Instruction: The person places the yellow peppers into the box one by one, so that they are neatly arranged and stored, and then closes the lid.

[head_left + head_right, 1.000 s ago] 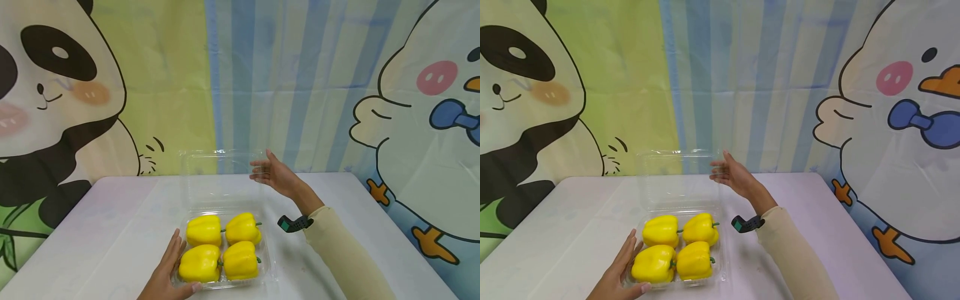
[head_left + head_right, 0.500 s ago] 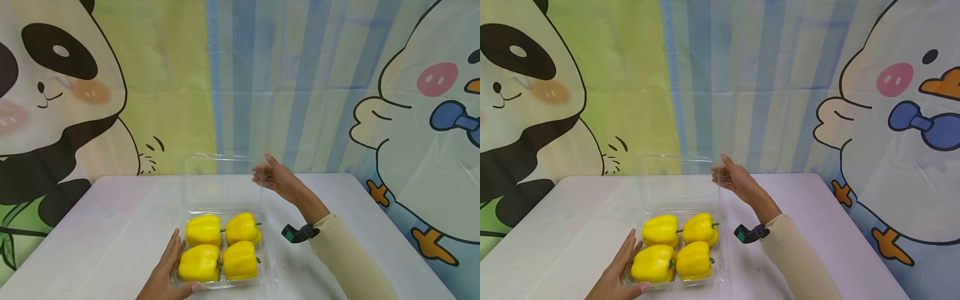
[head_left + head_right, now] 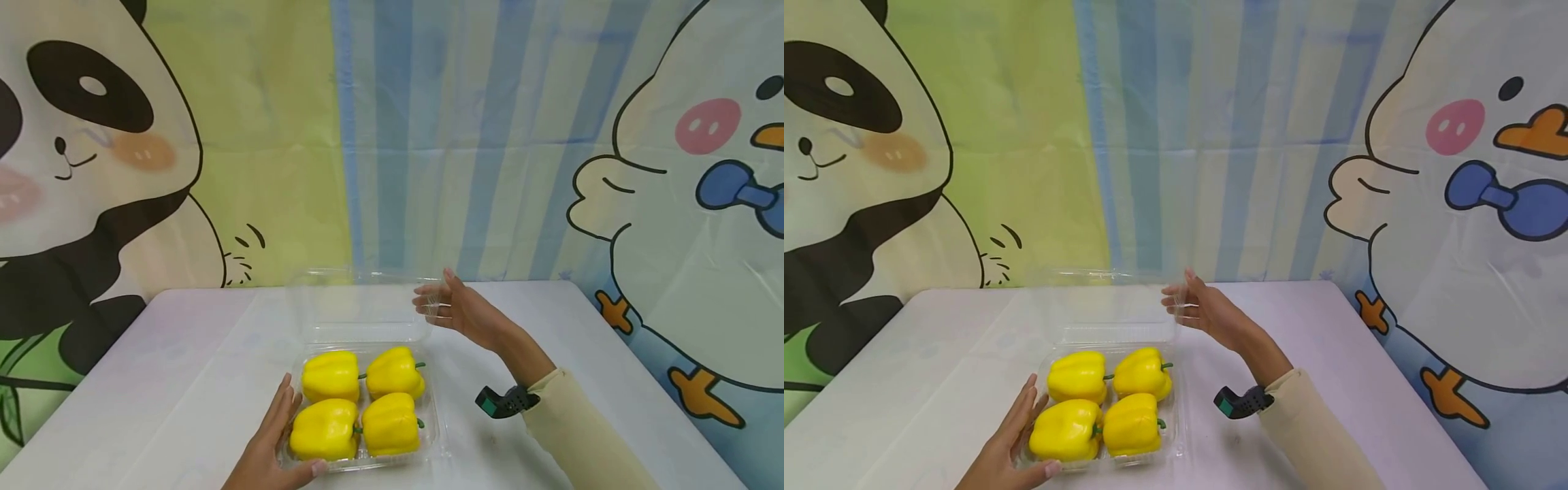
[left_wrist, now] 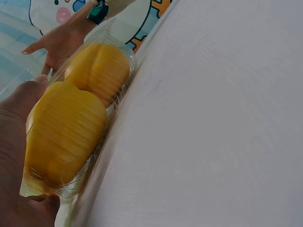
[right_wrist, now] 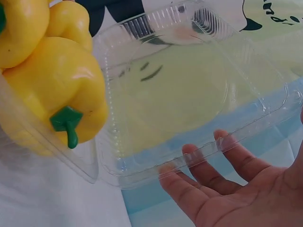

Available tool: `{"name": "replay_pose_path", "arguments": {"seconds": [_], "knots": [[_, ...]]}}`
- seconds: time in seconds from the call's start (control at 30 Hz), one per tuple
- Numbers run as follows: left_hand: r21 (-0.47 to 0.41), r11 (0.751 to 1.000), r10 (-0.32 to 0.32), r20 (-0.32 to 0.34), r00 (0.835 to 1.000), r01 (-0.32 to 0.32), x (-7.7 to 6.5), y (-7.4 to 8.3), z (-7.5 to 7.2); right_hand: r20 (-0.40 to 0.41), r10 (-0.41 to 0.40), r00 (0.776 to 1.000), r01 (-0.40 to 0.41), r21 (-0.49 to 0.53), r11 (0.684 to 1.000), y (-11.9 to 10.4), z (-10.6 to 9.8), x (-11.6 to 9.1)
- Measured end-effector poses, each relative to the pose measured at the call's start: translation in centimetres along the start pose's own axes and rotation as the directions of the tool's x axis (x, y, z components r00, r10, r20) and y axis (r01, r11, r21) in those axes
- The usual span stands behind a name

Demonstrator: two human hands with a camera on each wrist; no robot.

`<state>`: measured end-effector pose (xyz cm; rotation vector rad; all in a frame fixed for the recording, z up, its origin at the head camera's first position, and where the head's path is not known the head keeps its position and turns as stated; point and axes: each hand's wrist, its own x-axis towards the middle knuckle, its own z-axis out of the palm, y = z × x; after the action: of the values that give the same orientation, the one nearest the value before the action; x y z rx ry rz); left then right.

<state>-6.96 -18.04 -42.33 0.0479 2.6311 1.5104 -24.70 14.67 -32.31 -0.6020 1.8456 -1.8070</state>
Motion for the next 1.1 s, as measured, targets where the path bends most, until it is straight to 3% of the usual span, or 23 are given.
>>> {"name": "replay_pose_path", "arguments": {"seconds": [0.27,0.53,0.7,0.9,1.1], "knots": [[-0.005,1.000,0.019,-0.023,1.000,-0.019,-0.1,-0.1,0.2,0.023,-0.019,1.000,0.021,-0.084,0.996,0.1,0.7,-1.5],[-0.001,1.000,0.012,-0.030,0.999,-0.012,0.0,-0.1,0.4,0.087,0.087,0.992,-0.061,-0.266,0.962,0.1,1.3,-3.4],[0.016,1.000,0.005,-0.035,0.999,-0.004,0.0,0.0,0.3,0.179,0.063,0.982,0.009,-0.372,0.928,0.6,1.3,-4.0],[0.024,1.000,0.000,-0.037,0.999,0.001,0.1,0.0,0.2,0.279,-0.005,0.960,0.127,-0.423,0.897,1.6,1.0,-4.3],[0.030,1.000,0.002,-0.048,0.999,-0.001,0.0,-0.1,0.1,0.294,-0.047,0.955,0.208,-0.547,0.811,3.3,0.6,-4.6]]}}
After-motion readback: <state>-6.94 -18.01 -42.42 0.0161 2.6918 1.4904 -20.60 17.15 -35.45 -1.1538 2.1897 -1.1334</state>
